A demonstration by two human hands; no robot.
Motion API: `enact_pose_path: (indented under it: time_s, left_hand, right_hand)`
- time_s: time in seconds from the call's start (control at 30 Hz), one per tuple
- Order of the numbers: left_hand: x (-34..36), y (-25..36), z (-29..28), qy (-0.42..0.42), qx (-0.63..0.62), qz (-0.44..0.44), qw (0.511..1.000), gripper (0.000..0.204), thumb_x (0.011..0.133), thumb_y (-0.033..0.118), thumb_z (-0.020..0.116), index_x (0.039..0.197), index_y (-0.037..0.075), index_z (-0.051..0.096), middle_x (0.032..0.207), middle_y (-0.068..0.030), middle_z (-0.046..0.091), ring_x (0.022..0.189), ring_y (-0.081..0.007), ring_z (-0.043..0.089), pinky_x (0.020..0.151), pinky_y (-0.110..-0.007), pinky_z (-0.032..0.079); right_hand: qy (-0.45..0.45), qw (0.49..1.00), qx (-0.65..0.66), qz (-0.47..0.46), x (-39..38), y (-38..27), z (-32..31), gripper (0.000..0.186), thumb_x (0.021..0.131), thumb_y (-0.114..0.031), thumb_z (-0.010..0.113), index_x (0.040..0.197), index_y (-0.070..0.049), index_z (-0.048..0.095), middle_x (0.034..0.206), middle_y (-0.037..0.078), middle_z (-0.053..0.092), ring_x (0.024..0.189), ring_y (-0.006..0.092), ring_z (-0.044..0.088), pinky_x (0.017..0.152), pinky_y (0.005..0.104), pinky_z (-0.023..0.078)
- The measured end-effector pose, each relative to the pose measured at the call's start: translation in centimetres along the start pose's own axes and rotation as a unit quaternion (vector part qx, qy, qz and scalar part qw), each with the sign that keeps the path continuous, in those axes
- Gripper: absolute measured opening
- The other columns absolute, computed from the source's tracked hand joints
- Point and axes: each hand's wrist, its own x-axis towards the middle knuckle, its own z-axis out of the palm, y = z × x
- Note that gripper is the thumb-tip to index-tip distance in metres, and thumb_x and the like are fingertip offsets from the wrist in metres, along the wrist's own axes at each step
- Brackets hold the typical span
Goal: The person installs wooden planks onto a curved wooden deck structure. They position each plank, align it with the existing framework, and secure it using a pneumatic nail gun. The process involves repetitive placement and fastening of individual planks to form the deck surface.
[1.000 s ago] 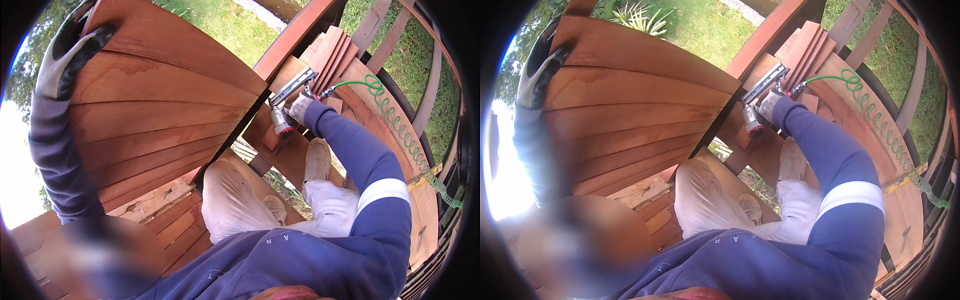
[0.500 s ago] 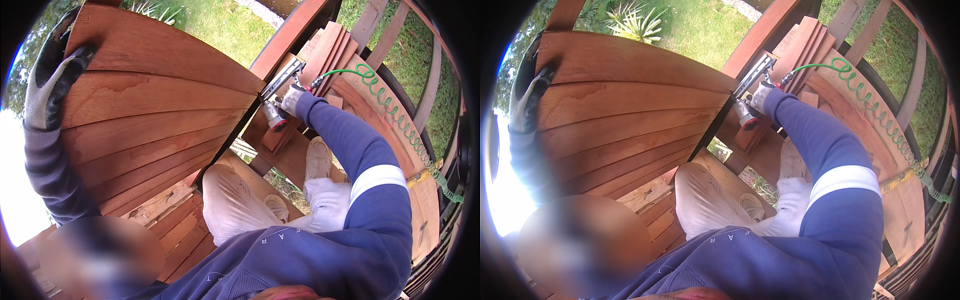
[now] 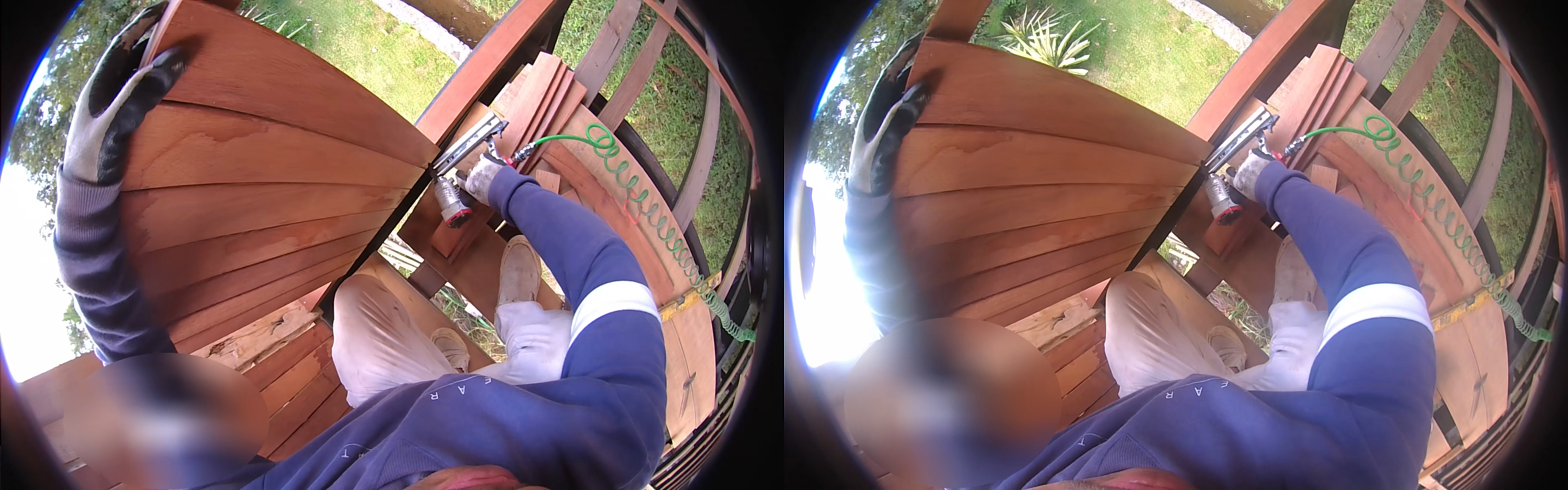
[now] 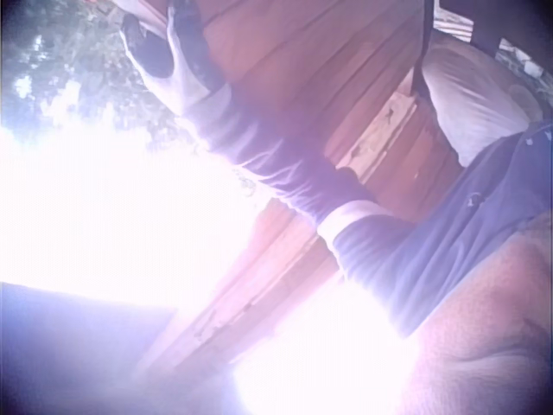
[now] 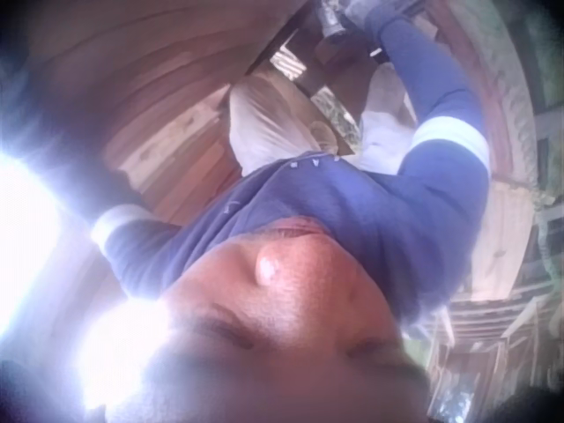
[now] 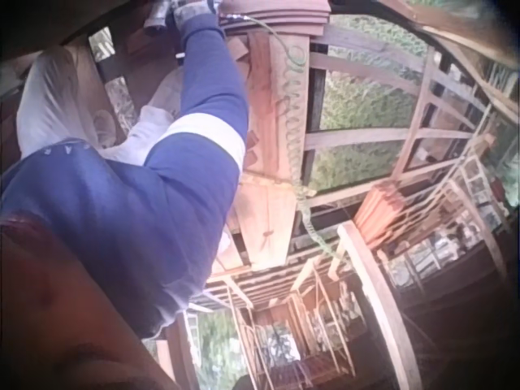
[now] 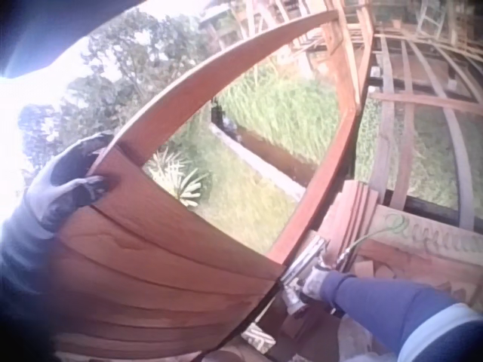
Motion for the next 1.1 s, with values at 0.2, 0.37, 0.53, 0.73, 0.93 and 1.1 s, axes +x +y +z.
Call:
enact_pose_path:
  time_s: [0.2, 0.37, 0.53, 0.73, 0.93, 1.1]
  left_hand:
    - [0.0, -1.0, -0.2, 0.066, 0.007, 0.060, 0.996, 0.042, 0.098, 0.025, 0.049, 0.131, -0.001, 0.051, 0.123, -0.0154, 0.060, 0.112, -0.0222, 0.058, 0.098, -0.030, 0.042]
    - [-0.2, -1.3, -0.6, 0.050, 0.010, 0.056, 0.997, 0.044, 0.097, 0.028, 0.049, 0.130, -0.001, 0.052, 0.122, -0.0155, 0.061, 0.111, -0.0222, 0.059, 0.097, -0.030, 0.043]
    - [-0.5, -1.5, -0.8, 0.049, 0.019, 0.057, 0.997, 0.046, 0.097, 0.032, 0.048, 0.129, -0.001, 0.053, 0.120, -0.0156, 0.062, 0.110, -0.0222, 0.059, 0.096, -0.030, 0.043]
    - [-0.4, -2.2, -1.3, 0.057, 0.052, 0.066, 0.995, 0.049, 0.097, 0.037, 0.047, 0.127, 0.000, 0.055, 0.119, -0.0157, 0.062, 0.109, -0.0222, 0.060, 0.095, -0.031, 0.043]
    - [0.2, -2.1, -3.4, 0.073, 0.216, 0.033, 0.973, 0.052, 0.096, 0.044, 0.046, 0.122, 0.001, 0.059, 0.113, -0.0161, 0.065, 0.104, -0.0232, 0.061, 0.092, -0.032, 0.044]
    - [0.1, -1.6, -3.5, -0.002, 0.259, -0.208, 0.943, 0.051, 0.097, 0.053, 0.033, 0.118, 0.015, 0.060, 0.108, -0.0202, 0.064, 0.098, -0.0352, 0.061, 0.089, -0.042, 0.045]
  right_hand:
    - [0.007, 1.000, -0.007, 0.028, -1.5, 0.6, -1.5, 0.025, 0.091, -0.016, 0.045, 0.111, -0.016, 0.060, 0.086, 0.003, 0.070, 0.079, 0.0229, 0.068, 0.069, 0.0393, 0.048]
    - [-0.035, 0.998, -0.027, 0.037, 0.9, 1.5, -0.3, 0.022, 0.092, -0.019, 0.046, 0.108, -0.018, 0.060, 0.086, 0.004, 0.070, 0.080, 0.0228, 0.069, 0.070, 0.0394, 0.048]
    - [-0.016, 0.998, -0.050, 0.024, -0.2, 1.7, -1.8, 0.023, 0.093, -0.022, 0.044, 0.107, -0.020, 0.063, 0.092, 0.001, 0.069, 0.089, 0.0203, 0.067, 0.077, 0.0412, 0.046]
    - [-0.032, 0.999, -0.031, 0.022, 0.2, 1.8, 0.1, 0.025, 0.094, -0.023, 0.043, 0.109, -0.022, 0.064, 0.095, 0.002, 0.069, 0.092, 0.0211, 0.066, 0.083, 0.0407, 0.045]
    - [0.165, 0.986, 0.016, 0.004, -3.2, 0.9, -1.0, 0.044, 0.085, -0.022, 0.052, 0.129, -0.018, 0.056, 0.098, 0.007, 0.068, 0.091, 0.0239, 0.066, 0.091, 0.0432, 0.044]
    - [0.264, 0.926, 0.258, 0.077, -7.9, -2.1, -10.6, 0.060, 0.070, -0.032, 0.074, 0.123, -0.011, 0.054, 0.083, 0.016, 0.067, 0.074, 0.0331, 0.066, 0.070, 0.0447, 0.053]
